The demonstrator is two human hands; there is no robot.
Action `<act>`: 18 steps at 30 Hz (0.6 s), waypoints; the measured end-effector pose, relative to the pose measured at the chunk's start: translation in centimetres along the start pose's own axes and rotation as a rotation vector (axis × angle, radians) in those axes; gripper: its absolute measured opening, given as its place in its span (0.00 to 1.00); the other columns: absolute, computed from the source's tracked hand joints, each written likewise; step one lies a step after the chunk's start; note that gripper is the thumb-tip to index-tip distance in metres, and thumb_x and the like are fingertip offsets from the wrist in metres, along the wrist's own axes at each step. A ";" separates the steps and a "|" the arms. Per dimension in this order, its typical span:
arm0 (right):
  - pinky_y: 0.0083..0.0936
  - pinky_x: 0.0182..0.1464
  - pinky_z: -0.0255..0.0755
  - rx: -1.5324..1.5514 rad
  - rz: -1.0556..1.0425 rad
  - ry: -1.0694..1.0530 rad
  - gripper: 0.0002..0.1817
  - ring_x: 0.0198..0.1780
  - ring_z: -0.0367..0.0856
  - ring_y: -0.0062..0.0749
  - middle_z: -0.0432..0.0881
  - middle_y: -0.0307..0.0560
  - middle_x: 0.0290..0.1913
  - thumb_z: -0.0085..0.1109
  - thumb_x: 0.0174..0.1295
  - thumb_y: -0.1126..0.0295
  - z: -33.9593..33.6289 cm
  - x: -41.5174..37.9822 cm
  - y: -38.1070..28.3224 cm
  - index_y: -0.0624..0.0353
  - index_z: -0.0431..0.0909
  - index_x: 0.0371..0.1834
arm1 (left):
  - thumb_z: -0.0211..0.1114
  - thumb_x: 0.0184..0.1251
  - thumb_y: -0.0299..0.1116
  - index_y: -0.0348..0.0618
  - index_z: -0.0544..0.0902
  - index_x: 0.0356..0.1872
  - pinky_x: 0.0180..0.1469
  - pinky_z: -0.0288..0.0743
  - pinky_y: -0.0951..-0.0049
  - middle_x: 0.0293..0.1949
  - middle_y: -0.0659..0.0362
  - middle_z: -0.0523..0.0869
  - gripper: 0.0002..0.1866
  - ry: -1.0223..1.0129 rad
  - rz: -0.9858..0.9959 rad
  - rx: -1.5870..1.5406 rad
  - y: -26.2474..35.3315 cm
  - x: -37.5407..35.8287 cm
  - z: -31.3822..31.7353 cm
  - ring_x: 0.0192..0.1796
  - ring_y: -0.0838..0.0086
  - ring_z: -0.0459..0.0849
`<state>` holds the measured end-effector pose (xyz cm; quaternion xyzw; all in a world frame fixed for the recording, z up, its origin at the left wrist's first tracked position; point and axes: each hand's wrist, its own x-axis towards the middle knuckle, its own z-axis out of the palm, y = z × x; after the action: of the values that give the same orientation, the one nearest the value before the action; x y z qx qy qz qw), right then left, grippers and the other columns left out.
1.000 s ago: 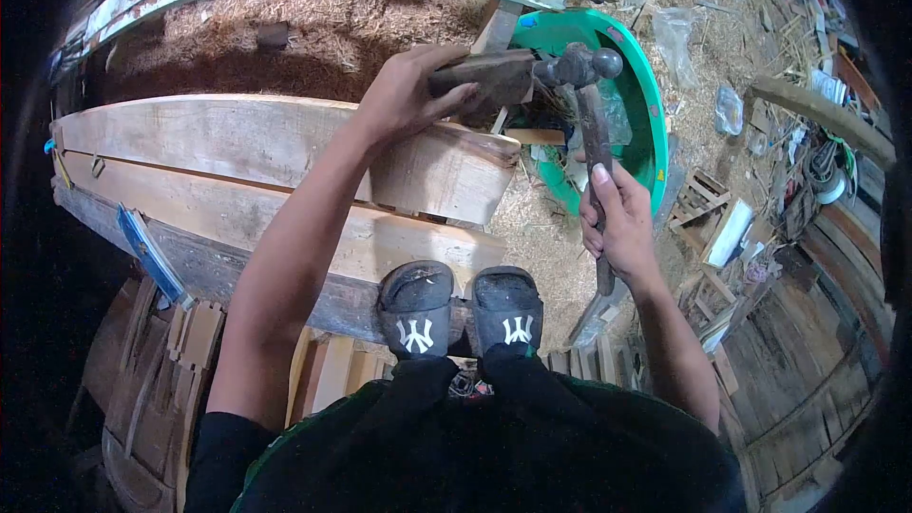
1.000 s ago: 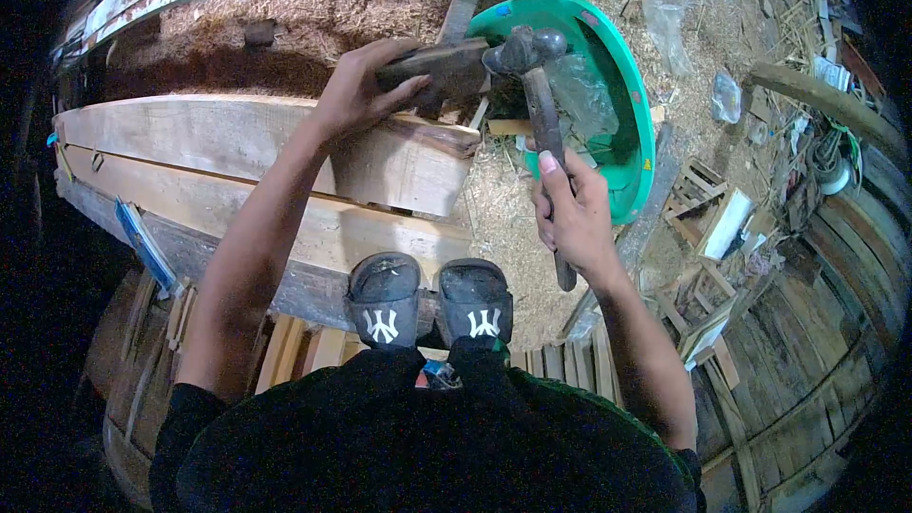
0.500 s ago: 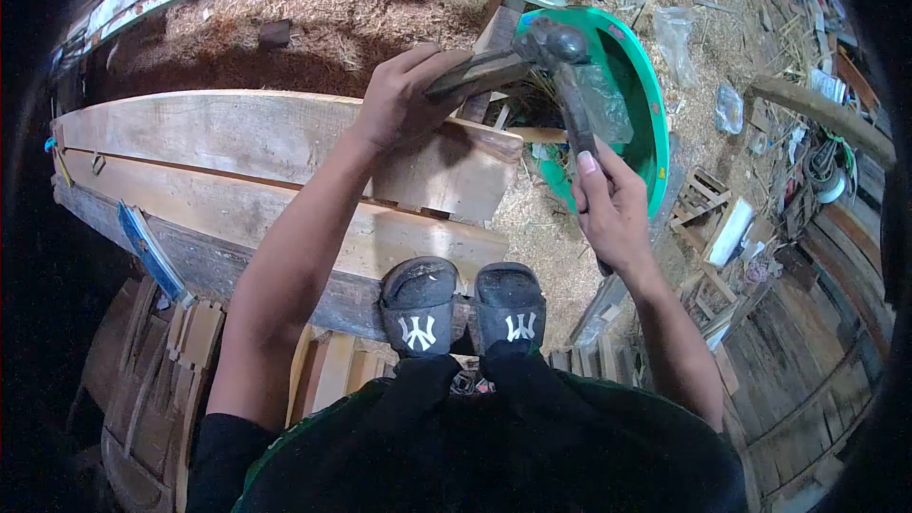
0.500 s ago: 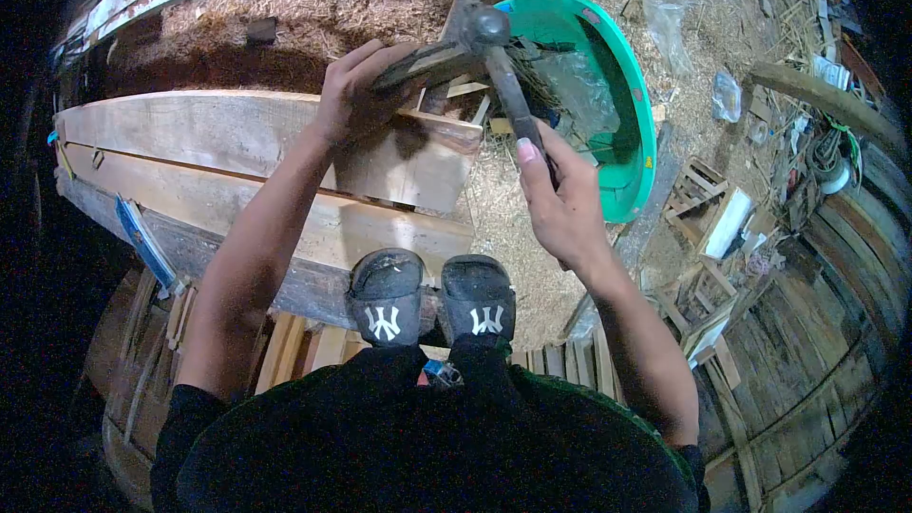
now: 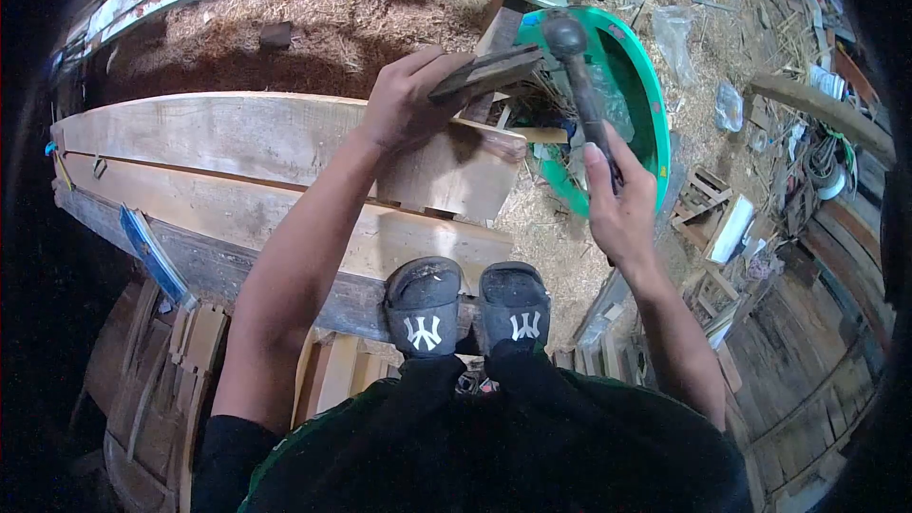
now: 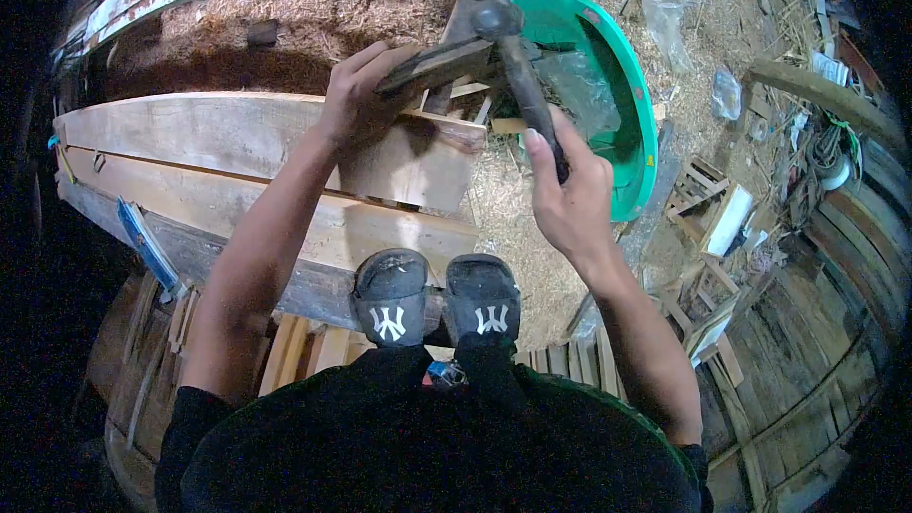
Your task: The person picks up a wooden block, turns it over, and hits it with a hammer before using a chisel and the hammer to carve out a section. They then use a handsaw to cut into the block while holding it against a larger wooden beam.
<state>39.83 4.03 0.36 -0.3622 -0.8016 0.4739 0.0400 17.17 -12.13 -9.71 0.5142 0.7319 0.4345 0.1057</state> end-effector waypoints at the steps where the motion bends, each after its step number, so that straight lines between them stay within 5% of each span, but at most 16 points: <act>1: 0.22 0.27 0.63 0.060 0.091 -0.033 0.19 0.25 0.66 0.16 0.69 0.36 0.22 0.55 0.76 0.66 -0.3 -0.1 -0.2 0.61 0.77 0.65 | 0.77 0.52 0.24 0.40 0.85 0.55 0.35 0.80 0.71 0.34 0.56 0.82 0.25 0.001 0.000 0.000 0.0 0.0 0.0 0.32 0.67 0.84; 10: 0.19 0.28 0.60 0.245 0.212 -0.202 0.21 0.26 0.66 0.13 0.68 0.29 0.23 0.51 0.79 0.61 -0.3 -1.5 0.0 0.64 0.76 0.66 | 0.76 0.47 0.26 0.43 0.85 0.56 0.40 0.80 0.66 0.39 0.57 0.86 0.28 0.020 0.161 0.135 0.0 0.4 0.1 0.38 0.62 0.84; 13: 0.13 0.20 0.54 0.382 0.186 -0.195 0.23 0.21 0.61 0.10 0.67 0.29 0.25 0.47 0.81 0.59 0.2 -2.1 0.7 0.63 0.72 0.70 | 0.75 0.48 0.27 0.42 0.85 0.55 0.41 0.81 0.66 0.41 0.57 0.88 0.27 -0.059 0.114 0.199 -0.2 0.1 0.0 0.39 0.63 0.85; 18: 0.15 0.23 0.56 0.426 0.212 -0.193 0.22 0.23 0.62 0.11 0.66 0.29 0.24 0.47 0.81 0.59 0.5 -1.6 0.0 0.63 0.72 0.68 | 0.76 0.54 0.31 0.47 0.86 0.53 0.43 0.84 0.66 0.43 0.57 0.91 0.23 0.074 0.114 0.227 -0.5 0.4 0.2 0.42 0.63 0.88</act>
<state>40.85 2.67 0.53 -0.3805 -0.6416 0.6659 -0.0111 16.82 -11.73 -10.08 0.5472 0.7494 0.3727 -0.0048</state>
